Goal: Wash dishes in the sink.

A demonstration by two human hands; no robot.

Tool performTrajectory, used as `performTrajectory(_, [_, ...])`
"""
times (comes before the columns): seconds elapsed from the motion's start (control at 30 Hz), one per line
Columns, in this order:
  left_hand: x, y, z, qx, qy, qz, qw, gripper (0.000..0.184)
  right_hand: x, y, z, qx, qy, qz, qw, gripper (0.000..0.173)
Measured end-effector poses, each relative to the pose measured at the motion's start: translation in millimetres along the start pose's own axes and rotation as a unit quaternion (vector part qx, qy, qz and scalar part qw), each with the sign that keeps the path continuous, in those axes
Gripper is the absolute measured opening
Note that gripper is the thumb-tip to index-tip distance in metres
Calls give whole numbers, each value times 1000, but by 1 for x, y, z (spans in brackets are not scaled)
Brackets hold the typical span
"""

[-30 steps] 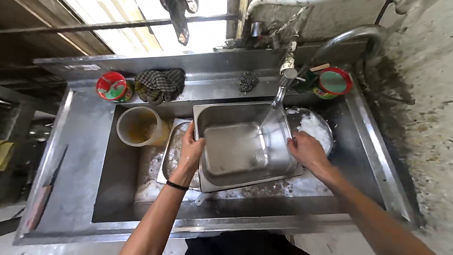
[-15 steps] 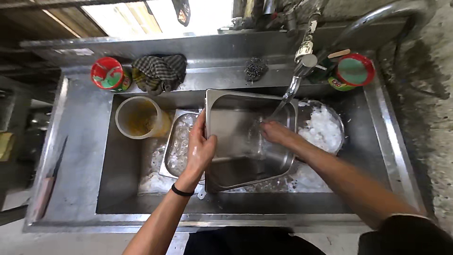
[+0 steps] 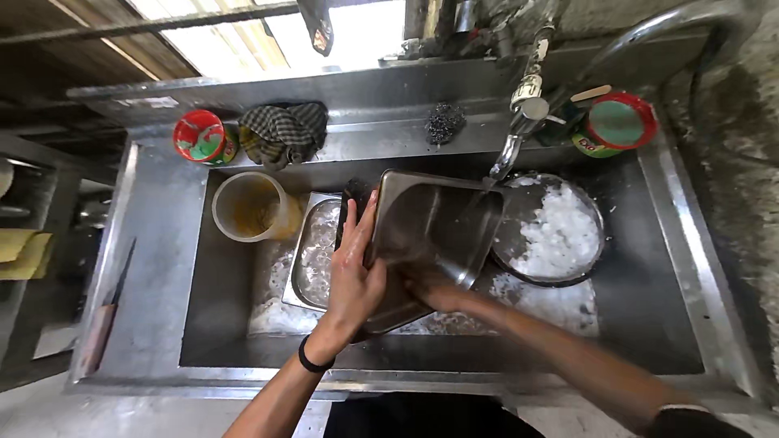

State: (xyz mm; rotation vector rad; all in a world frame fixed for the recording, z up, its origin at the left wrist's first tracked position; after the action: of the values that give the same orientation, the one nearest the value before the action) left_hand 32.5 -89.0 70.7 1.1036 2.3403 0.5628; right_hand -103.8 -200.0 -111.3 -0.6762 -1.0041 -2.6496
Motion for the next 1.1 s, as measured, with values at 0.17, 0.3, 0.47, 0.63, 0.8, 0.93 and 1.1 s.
performTrajectory(0.17, [-7, -8, -14, -22, -4, 17, 1000, 80, -27, 41, -63, 255, -4, -119, 959, 36])
performTrajectory(0.3, [-16, -12, -15, -23, 0, -5, 1000, 79, -70, 28, -63, 147, -77, -290, 942, 31])
performTrajectory(0.47, [-17, -5, -9, -27, 63, 1, 998, 81, -63, 6, 20, -224, -178, -80, 955, 47])
performTrajectory(0.63, [-35, 22, 0, 49, 196, -6, 979, 81, 29, 30, 59, -83, 56, 1, 995, 51])
performTrajectory(0.8, [-51, 59, 42, 171, 337, -28, 925, 75, 107, 52, -51, 255, 305, -212, 893, 59])
performTrajectory(0.93, [-39, 55, 72, 232, 411, -9, 882, 73, 143, 103, -34, 285, 348, -306, 839, 59])
performTrajectory(1.1, [-22, -1, 94, 325, 449, 50, 831, 77, 185, 147, -3, 209, 342, -343, 849, 66])
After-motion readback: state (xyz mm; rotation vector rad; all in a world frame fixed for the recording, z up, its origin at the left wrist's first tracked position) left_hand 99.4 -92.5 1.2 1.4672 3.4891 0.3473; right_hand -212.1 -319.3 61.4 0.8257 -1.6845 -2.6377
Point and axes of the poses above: each hand's wrist, its own x-axis away from the middle knuckle, its own y-axis out of the back of the hand, z = x × y, the point moved 4 cm from there along -x, towards the middle knuckle, and after that the axes turned 5 degrees about x, right-handed, at the moved point
